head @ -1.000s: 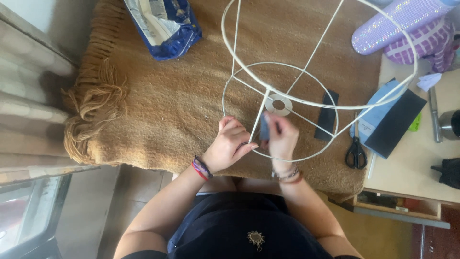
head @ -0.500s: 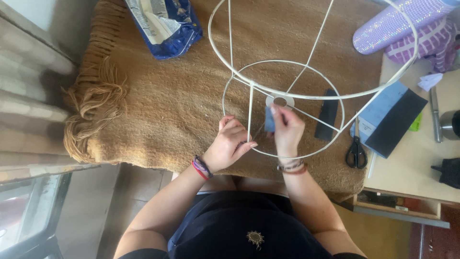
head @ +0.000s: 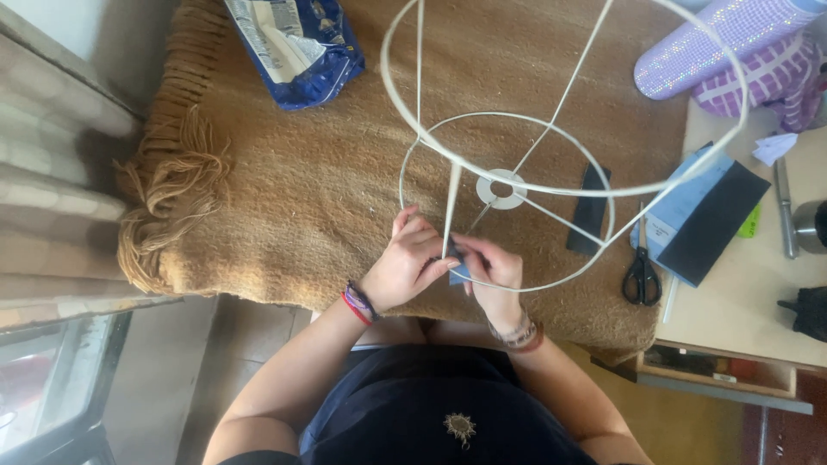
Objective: Sanding a metal lampshade frame using small pieces of sandpaper cut to size.
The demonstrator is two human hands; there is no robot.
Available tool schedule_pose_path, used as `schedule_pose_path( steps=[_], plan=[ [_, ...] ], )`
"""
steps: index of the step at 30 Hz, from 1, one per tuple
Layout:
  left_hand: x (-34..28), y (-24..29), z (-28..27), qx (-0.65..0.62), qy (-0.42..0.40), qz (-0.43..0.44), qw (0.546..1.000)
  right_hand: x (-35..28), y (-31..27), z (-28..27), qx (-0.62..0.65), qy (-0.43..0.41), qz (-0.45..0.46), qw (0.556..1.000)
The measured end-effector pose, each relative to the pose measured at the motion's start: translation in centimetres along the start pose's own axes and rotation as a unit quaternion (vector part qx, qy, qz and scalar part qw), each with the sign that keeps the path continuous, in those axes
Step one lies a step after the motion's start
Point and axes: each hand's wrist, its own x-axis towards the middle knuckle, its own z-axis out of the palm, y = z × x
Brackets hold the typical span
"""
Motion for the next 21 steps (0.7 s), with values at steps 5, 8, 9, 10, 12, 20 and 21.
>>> schedule_pose_path(
  steps=[5,8,9,10,12,20,21],
  plan=[
    [0.6,0.2,-1.0,-0.095,0.019,-0.061,0.993,0.6,0.4,-4.1,0.093,0.016,0.026,0.995],
    [1.0,0.1,-1.8,-0.139,0.039,-0.072,0.987,1.3,0.7,-5.5,0.132,0.051,0.021,0.99],
    [1.3,0.3,-2.1,-0.138,0.039,-0.071,0.987,1.2,0.3,-5.5,0.134,0.052,0.019,0.989],
    [1.6,0.6,-2.4,-0.166,0.055,-0.073,0.982,1.1,-0.1,-5.6,0.128,0.045,0.017,0.991],
    [2.2,1.4,-2.7,-0.194,0.071,-0.074,0.976,1.1,-0.9,-5.6,0.122,0.038,0.013,0.992],
    [3.2,6.9,-2.7,-0.352,0.136,-0.171,0.91,1.0,-4.8,-6.7,0.157,0.037,-0.143,0.977],
    [3.0,7.6,-2.7,-0.353,0.133,-0.171,0.91,1.0,-5.4,-6.8,0.156,0.038,-0.141,0.977]
  ],
)
